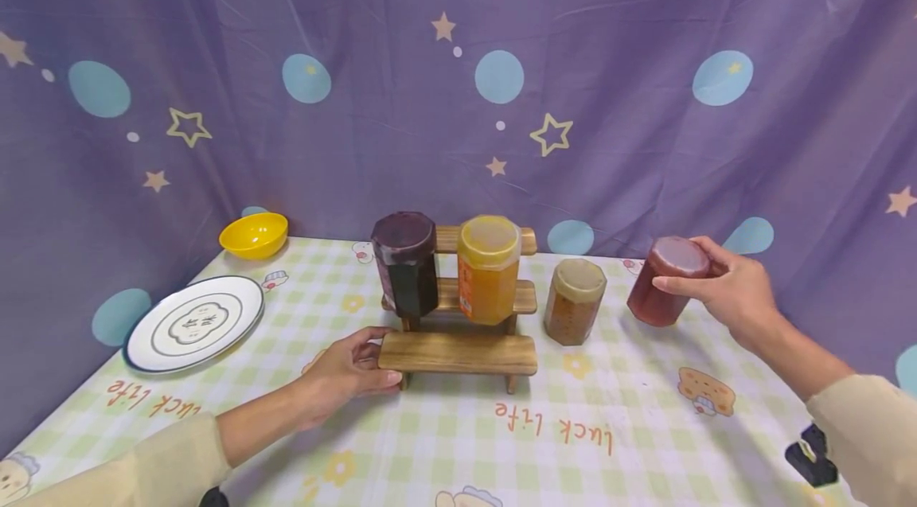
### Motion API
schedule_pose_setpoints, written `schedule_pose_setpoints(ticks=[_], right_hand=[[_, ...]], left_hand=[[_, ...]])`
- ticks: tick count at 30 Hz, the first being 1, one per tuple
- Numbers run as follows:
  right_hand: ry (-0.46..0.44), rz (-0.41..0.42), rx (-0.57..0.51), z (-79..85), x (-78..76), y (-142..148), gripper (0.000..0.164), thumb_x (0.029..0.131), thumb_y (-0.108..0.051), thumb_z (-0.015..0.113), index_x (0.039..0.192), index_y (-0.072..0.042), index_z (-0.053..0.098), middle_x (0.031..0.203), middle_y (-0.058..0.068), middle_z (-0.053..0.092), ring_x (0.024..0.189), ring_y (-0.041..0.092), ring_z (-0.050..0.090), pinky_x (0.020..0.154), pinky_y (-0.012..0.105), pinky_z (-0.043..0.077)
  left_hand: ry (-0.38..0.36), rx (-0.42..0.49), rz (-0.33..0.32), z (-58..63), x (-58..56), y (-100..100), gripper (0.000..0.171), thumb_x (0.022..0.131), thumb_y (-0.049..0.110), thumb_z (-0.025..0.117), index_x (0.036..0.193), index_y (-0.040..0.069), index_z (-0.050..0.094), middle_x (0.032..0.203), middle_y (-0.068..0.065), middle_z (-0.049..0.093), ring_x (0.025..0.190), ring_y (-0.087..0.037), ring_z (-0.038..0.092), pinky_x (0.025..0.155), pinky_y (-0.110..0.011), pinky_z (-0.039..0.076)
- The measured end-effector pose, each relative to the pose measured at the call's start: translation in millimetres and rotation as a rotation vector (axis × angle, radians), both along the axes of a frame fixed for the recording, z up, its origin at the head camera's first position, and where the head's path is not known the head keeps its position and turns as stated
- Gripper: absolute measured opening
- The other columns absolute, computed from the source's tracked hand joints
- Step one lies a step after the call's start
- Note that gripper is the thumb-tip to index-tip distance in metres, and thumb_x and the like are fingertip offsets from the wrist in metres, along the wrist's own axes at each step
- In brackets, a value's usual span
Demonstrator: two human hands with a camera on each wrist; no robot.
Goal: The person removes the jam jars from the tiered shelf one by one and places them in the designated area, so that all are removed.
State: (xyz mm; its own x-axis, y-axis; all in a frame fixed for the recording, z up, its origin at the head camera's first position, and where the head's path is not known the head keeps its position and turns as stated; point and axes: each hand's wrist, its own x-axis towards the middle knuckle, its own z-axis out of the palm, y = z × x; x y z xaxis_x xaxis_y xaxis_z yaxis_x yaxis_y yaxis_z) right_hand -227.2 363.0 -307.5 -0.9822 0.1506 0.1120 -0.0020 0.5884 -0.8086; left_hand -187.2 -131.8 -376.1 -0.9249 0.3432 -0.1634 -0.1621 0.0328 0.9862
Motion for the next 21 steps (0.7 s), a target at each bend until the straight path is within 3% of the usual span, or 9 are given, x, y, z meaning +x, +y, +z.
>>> schedule_pose_setpoints(ticks=[5, 7, 9, 11, 13, 16, 19, 21], right_hand=[[-0.001, 0.028, 0.06, -19.1, 4.1, 1, 0.086, 0.078, -0.035, 0.081, 0.145, -0.003, 0.038, 0.088, -0.029, 0.059, 0.079, -0.016, 0.052, 0.061, 0.013, 0.053], [-0.011, 0.035, 0.075, -24.2, 4.8, 2, 0.091, 0.078, -0.036, 0.081, 0.148, -0.001, 0.032, 0.099, -0.015, 0.065, 0.08, -0.018, 0.05, 0.062, 0.012, 0.053], [-0.025, 0.043, 0.075, -27.9, 4.8, 4, 0.097, 0.079, -0.036, 0.08, 0.15, 0.001, 0.025, 0.113, 0.008, 0.066, 0.081, -0.021, 0.048, 0.063, 0.011, 0.053], [-0.038, 0.046, 0.067, -31.1, 5.1, 5, 0.099, 0.081, -0.036, 0.079, 0.151, 0.001, 0.02, 0.129, 0.028, 0.054, 0.082, -0.022, 0.045, 0.064, 0.011, 0.053], [-0.048, 0.053, 0.054, -33.6, 5.6, 6, 0.1, 0.082, -0.036, 0.078, 0.152, 0.001, 0.017, 0.136, 0.036, 0.043, 0.083, -0.023, 0.043, 0.065, 0.011, 0.053], [-0.036, 0.063, 0.053, -36.3, 6.3, 7, 0.098, 0.082, -0.034, 0.077, 0.151, 0.002, 0.017, 0.133, 0.031, 0.046, 0.084, -0.022, 0.044, 0.065, 0.011, 0.053], [-0.009, 0.077, 0.052, -37.4, 5.8, 7, 0.095, 0.082, -0.032, 0.078, 0.151, 0.002, 0.022, 0.118, 0.007, 0.058, 0.084, -0.02, 0.048, 0.066, 0.012, 0.054], [0.004, 0.086, 0.051, -37.8, 5.3, 8, 0.092, 0.082, -0.032, 0.078, 0.15, 0.001, 0.025, 0.106, -0.012, 0.057, 0.085, -0.018, 0.05, 0.065, 0.012, 0.054]], left_hand=[[-0.006, 0.0, -0.002, -0.6, 0.1, 0, 0.071, 0.081, -0.005, 0.073, 0.141, -0.004, 0.036, 0.125, -0.026, 0.052, 0.101, -0.027, 0.063, 0.088, -0.041, 0.058], [-0.008, 0.0, -0.007, -0.6, 0.2, 0, 0.071, 0.081, -0.005, 0.073, 0.141, -0.004, 0.035, 0.125, -0.025, 0.052, 0.099, -0.026, 0.063, 0.088, -0.042, 0.057], [-0.006, -0.002, -0.013, -0.5, 0.7, 0, 0.072, 0.081, -0.004, 0.073, 0.141, -0.004, 0.034, 0.125, -0.025, 0.052, 0.099, -0.025, 0.063, 0.089, -0.042, 0.057], [-0.005, -0.003, -0.017, -0.2, 0.8, -1, 0.072, 0.081, -0.004, 0.073, 0.141, -0.004, 0.034, 0.125, -0.025, 0.052, 0.099, -0.026, 0.064, 0.089, -0.042, 0.057], [0.0, -0.004, -0.02, -0.1, 0.7, -1, 0.072, 0.081, -0.003, 0.074, 0.141, -0.004, 0.034, 0.125, -0.025, 0.052, 0.099, -0.026, 0.063, 0.089, -0.042, 0.057], [-0.002, -0.004, -0.019, -0.3, 0.3, -1, 0.071, 0.081, -0.003, 0.074, 0.141, -0.003, 0.035, 0.125, -0.025, 0.052, 0.1, -0.027, 0.064, 0.088, -0.042, 0.058], [-0.003, 0.001, -0.014, -0.7, 0.1, -1, 0.071, 0.081, -0.004, 0.073, 0.141, -0.004, 0.036, 0.124, -0.025, 0.052, 0.1, -0.028, 0.064, 0.088, -0.042, 0.058], [-0.005, 0.005, -0.01, -0.8, -0.2, -1, 0.071, 0.081, -0.004, 0.073, 0.141, -0.004, 0.035, 0.125, -0.025, 0.052, 0.1, -0.028, 0.064, 0.088, -0.042, 0.058]])
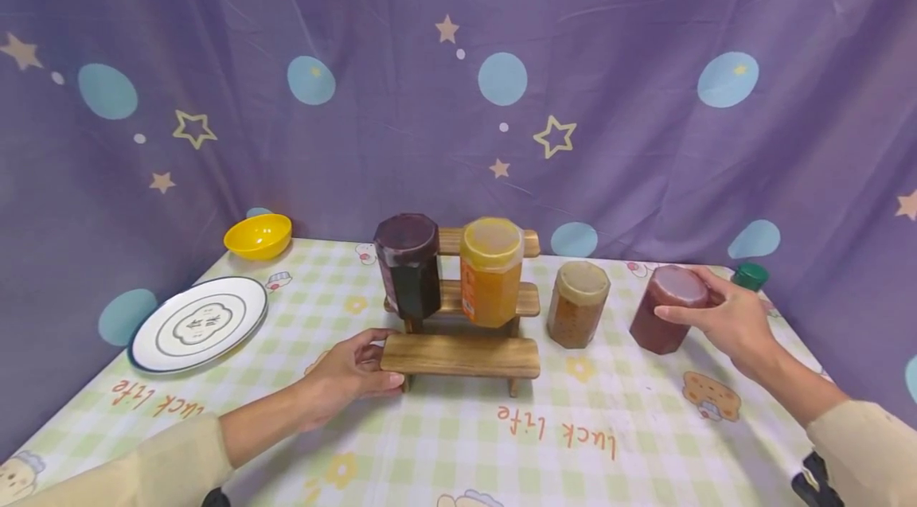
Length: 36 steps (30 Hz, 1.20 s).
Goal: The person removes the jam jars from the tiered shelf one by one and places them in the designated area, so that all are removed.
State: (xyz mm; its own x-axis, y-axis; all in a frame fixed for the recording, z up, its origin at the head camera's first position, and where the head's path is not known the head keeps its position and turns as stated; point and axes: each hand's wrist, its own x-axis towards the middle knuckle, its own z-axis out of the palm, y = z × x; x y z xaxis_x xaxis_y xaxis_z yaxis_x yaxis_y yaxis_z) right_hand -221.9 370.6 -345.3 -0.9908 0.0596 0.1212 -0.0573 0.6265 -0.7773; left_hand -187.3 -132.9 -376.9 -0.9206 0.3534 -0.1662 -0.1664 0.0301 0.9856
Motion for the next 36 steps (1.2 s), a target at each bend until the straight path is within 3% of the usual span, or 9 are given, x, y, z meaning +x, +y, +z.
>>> schedule_pose_setpoints(ticks=[3, 10, 14, 18, 21, 25, 29, 32, 36], right_hand=[[0.01, 0.009, 0.009, -0.4, -0.3, -1, 0.086, 0.082, -0.032, 0.077, 0.148, -0.001, 0.031, 0.099, -0.023, 0.054, 0.085, -0.016, 0.052, 0.065, 0.013, 0.054], [0.0, 0.007, 0.075, -1.4, -0.9, -5, 0.082, 0.084, -0.038, 0.075, 0.148, -0.007, 0.032, 0.13, 0.02, 0.047, 0.089, -0.01, 0.046, 0.064, 0.012, 0.049], [-0.021, 0.03, 0.099, -0.5, -2.1, -6, 0.085, 0.085, -0.038, 0.073, 0.149, -0.005, 0.027, 0.132, 0.027, 0.044, 0.094, -0.002, 0.044, 0.064, 0.011, 0.047], [-0.059, 0.108, 0.106, 2.4, -7.4, -4, 0.083, 0.087, -0.032, 0.072, 0.148, -0.002, 0.025, 0.125, 0.023, 0.047, 0.09, -0.001, 0.048, 0.067, 0.016, 0.05], [-0.137, 0.178, 0.086, 7.3, -12.1, -1, 0.088, 0.089, -0.027, 0.07, 0.151, 0.001, 0.014, 0.129, 0.027, 0.043, 0.107, 0.019, 0.053, 0.074, 0.022, 0.051], [-0.216, 0.217, 0.043, 12.3, -14.4, -1, 0.096, 0.09, -0.023, 0.067, 0.151, 0.002, -0.003, 0.143, 0.038, 0.022, 0.126, 0.051, 0.03, 0.089, 0.043, 0.047], [-0.213, 0.211, 0.049, 17.5, -14.7, -4, 0.098, 0.089, -0.022, 0.068, 0.152, -0.002, -0.005, 0.147, 0.042, 0.001, 0.126, 0.055, 0.022, 0.091, 0.065, 0.039], [-0.204, 0.219, 0.046, 25.4, -15.1, -6, 0.098, 0.091, -0.025, 0.066, 0.153, -0.008, -0.007, 0.15, 0.036, -0.018, 0.134, 0.058, 0.003, 0.091, 0.075, 0.033], [-0.16, 0.234, 0.025, 41.2, -14.1, -12, 0.094, 0.094, -0.029, 0.063, 0.155, -0.021, -0.008, 0.155, 0.023, -0.021, 0.138, 0.054, -0.013, 0.09, 0.08, 0.027]], left_hand=[[-0.003, 0.003, 0.0, -0.2, -0.3, 0, 0.071, 0.081, -0.004, 0.073, 0.141, -0.004, 0.035, 0.125, -0.025, 0.052, 0.1, -0.028, 0.063, 0.088, -0.042, 0.058], [-0.008, 0.001, 0.0, 0.9, 0.1, -1, 0.071, 0.081, -0.004, 0.073, 0.142, -0.003, 0.035, 0.124, -0.024, 0.053, 0.104, -0.029, 0.062, 0.09, -0.042, 0.057], [-0.005, -0.003, -0.004, 1.8, 0.6, -1, 0.072, 0.082, -0.004, 0.073, 0.142, -0.003, 0.034, 0.125, -0.024, 0.052, 0.102, -0.027, 0.062, 0.09, -0.042, 0.057], [0.001, -0.006, -0.011, 2.6, 1.0, -2, 0.073, 0.082, -0.004, 0.072, 0.143, -0.003, 0.032, 0.124, -0.024, 0.051, 0.1, -0.025, 0.062, 0.091, -0.042, 0.056], [-0.005, -0.007, -0.01, 2.2, 1.8, -2, 0.074, 0.082, -0.004, 0.073, 0.143, -0.003, 0.032, 0.125, -0.024, 0.05, 0.098, -0.024, 0.063, 0.09, -0.042, 0.057], [-0.009, -0.003, -0.006, 1.6, 2.6, -1, 0.075, 0.081, -0.004, 0.073, 0.143, -0.003, 0.032, 0.126, -0.024, 0.049, 0.098, -0.025, 0.063, 0.09, -0.042, 0.057], [-0.008, 0.006, -0.005, 1.6, 2.0, 0, 0.073, 0.081, -0.005, 0.072, 0.143, -0.003, 0.033, 0.126, -0.025, 0.051, 0.101, -0.027, 0.063, 0.09, -0.042, 0.057], [-0.008, 0.011, -0.004, 1.6, 1.6, 0, 0.072, 0.081, -0.006, 0.072, 0.142, -0.003, 0.034, 0.126, -0.025, 0.051, 0.102, -0.028, 0.062, 0.091, -0.042, 0.056], [-0.006, 0.013, -0.004, 1.5, 1.4, -1, 0.073, 0.081, -0.005, 0.072, 0.142, -0.003, 0.033, 0.126, -0.025, 0.051, 0.103, -0.028, 0.063, 0.09, -0.042, 0.056]])
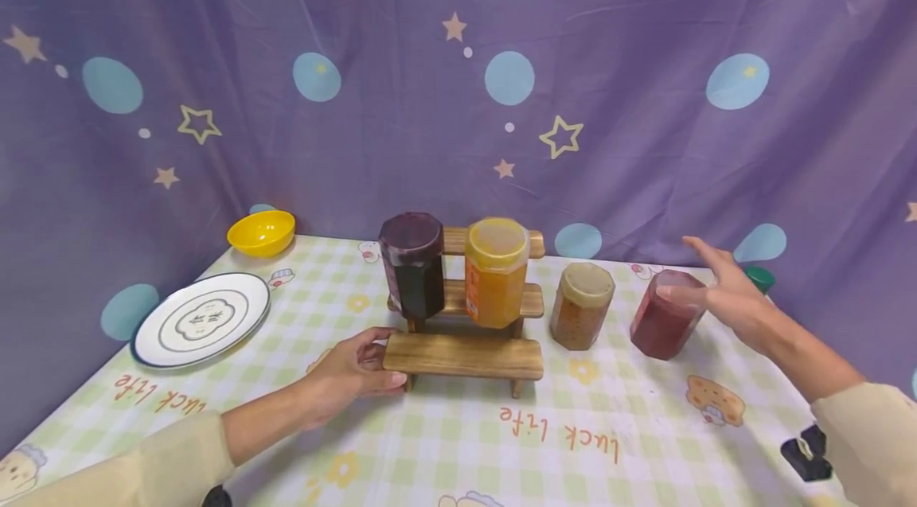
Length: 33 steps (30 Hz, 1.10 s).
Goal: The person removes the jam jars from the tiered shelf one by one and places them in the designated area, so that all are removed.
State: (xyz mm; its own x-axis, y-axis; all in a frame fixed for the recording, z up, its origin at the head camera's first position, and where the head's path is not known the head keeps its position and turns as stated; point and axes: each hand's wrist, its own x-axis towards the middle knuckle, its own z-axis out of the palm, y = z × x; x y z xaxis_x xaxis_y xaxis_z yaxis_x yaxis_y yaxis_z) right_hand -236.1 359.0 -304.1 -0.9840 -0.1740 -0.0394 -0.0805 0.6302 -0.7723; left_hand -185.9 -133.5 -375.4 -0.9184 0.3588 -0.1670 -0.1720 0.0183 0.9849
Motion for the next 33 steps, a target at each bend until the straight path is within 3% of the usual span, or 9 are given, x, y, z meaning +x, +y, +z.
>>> schedule_pose_setpoints(ticks=[5, 7, 12, 14, 17, 21, 25, 33], right_hand=[[0.078, 0.034, 0.011, 22.1, 4.3, -18, 0.09, 0.093, -0.028, 0.065, 0.155, -0.028, -0.001, 0.158, 0.023, -0.004, 0.139, 0.052, 0.001, 0.092, 0.07, 0.033], [0.101, 0.054, 0.02, 29.3, 6.3, -27, 0.091, 0.092, -0.028, 0.066, 0.156, -0.029, 0.001, 0.157, 0.023, 0.001, 0.138, 0.052, 0.006, 0.082, 0.058, 0.044], [0.123, 0.072, -0.028, 43.7, 12.0, -49, 0.095, 0.087, -0.021, 0.072, 0.156, -0.03, 0.008, 0.158, 0.018, 0.008, 0.138, 0.055, 0.005, 0.1, 0.066, 0.035], [0.123, 0.078, -0.066, 47.9, 13.0, -57, 0.095, 0.086, -0.018, 0.073, 0.155, -0.029, 0.01, 0.159, 0.017, 0.009, 0.138, 0.055, 0.005, 0.105, 0.075, 0.015], [0.137, 0.096, -0.086, 52.7, 13.7, -66, 0.093, 0.086, -0.015, 0.073, 0.155, -0.028, 0.012, 0.158, 0.016, 0.013, 0.138, 0.05, 0.012, 0.108, 0.067, 0.024], [0.164, 0.153, -0.099, 56.7, 15.1, -77, 0.091, 0.087, -0.013, 0.072, 0.155, -0.026, 0.013, 0.157, 0.015, 0.018, 0.14, 0.043, 0.016, 0.107, 0.065, 0.028], [0.173, 0.201, -0.119, 58.5, 17.1, -91, 0.09, 0.085, -0.012, 0.073, 0.154, -0.025, 0.017, 0.156, 0.013, 0.023, 0.141, 0.04, 0.018, 0.106, 0.072, 0.023], [0.157, 0.247, -0.145, 59.6, 21.5, -116, 0.088, 0.084, -0.015, 0.074, 0.154, -0.021, 0.021, 0.153, 0.013, 0.029, 0.14, 0.037, 0.022, 0.109, 0.069, 0.019]], left_hand=[[0.005, -0.007, -0.002, 1.4, 0.3, -1, 0.073, 0.081, -0.005, 0.072, 0.143, -0.003, 0.032, 0.127, -0.025, 0.05, 0.101, -0.027, 0.063, 0.09, -0.042, 0.056], [0.006, -0.008, -0.004, 1.7, 0.3, -1, 0.073, 0.082, -0.005, 0.072, 0.143, -0.003, 0.032, 0.127, -0.025, 0.05, 0.102, -0.028, 0.063, 0.091, -0.042, 0.056], [0.014, -0.011, -0.01, 1.4, 0.2, -1, 0.073, 0.082, -0.004, 0.072, 0.143, -0.004, 0.032, 0.127, -0.025, 0.051, 0.105, -0.03, 0.062, 0.091, -0.042, 0.056], [0.013, -0.01, -0.011, 1.2, 0.1, -1, 0.073, 0.082, -0.004, 0.072, 0.143, -0.004, 0.032, 0.127, -0.025, 0.051, 0.104, -0.029, 0.062, 0.09, -0.042, 0.057], [0.008, -0.007, -0.015, 1.1, -0.1, -1, 0.073, 0.082, -0.004, 0.072, 0.143, -0.004, 0.032, 0.126, -0.025, 0.051, 0.102, -0.027, 0.062, 0.091, -0.042, 0.056], [0.006, -0.001, -0.017, 0.9, -0.1, 0, 0.073, 0.082, -0.003, 0.072, 0.143, -0.003, 0.032, 0.126, -0.025, 0.051, 0.102, -0.027, 0.062, 0.091, -0.042, 0.056], [0.008, 0.001, -0.009, 1.0, -0.4, 0, 0.072, 0.082, -0.004, 0.072, 0.143, -0.003, 0.033, 0.127, -0.025, 0.051, 0.105, -0.03, 0.062, 0.09, -0.042, 0.057], [0.006, -0.003, -0.001, 0.4, -0.1, 1, 0.072, 0.082, -0.005, 0.072, 0.142, -0.003, 0.033, 0.126, -0.025, 0.051, 0.103, -0.028, 0.062, 0.089, -0.041, 0.057]])
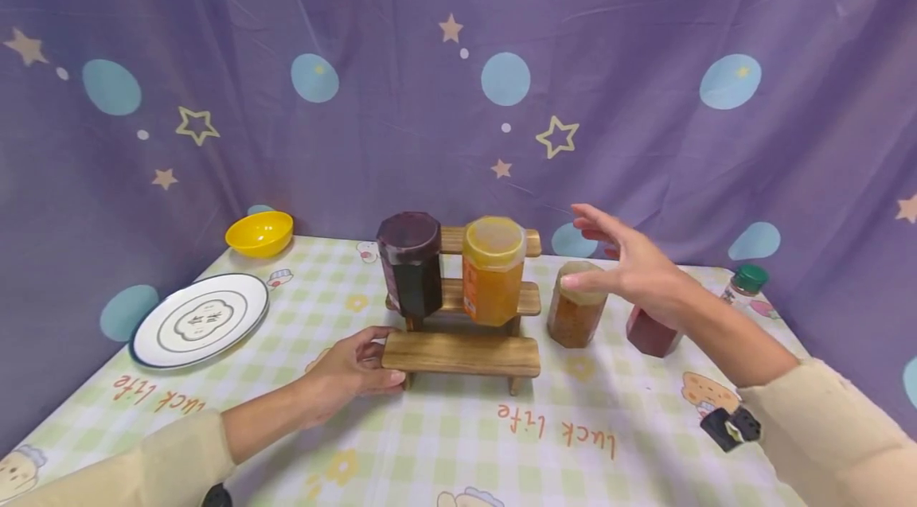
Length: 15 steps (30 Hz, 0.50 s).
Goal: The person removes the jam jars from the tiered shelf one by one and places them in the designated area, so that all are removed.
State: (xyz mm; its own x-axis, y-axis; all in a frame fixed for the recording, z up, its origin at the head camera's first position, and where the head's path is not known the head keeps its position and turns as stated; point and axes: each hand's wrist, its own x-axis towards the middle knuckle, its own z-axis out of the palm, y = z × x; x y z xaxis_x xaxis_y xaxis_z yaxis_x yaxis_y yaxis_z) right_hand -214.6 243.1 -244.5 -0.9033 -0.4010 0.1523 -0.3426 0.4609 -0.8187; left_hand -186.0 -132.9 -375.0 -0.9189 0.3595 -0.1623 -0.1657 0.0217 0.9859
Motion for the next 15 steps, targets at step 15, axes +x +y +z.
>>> schedule_pose_setpoints(ticks=[15], right_hand=[[0.002, 0.075, -0.113, 0.8, -4.7, -39, 0.088, 0.082, -0.008, 0.076, 0.153, -0.014, 0.024, 0.148, 0.013, 0.036, 0.136, 0.031, 0.033, 0.114, 0.052, 0.028]], left_hand=[[0.013, -0.007, -0.02, 0.0, 0.4, -2, 0.074, 0.082, -0.004, 0.072, 0.143, -0.004, 0.03, 0.128, -0.025, 0.049, 0.106, -0.033, 0.061, 0.09, -0.042, 0.057]])
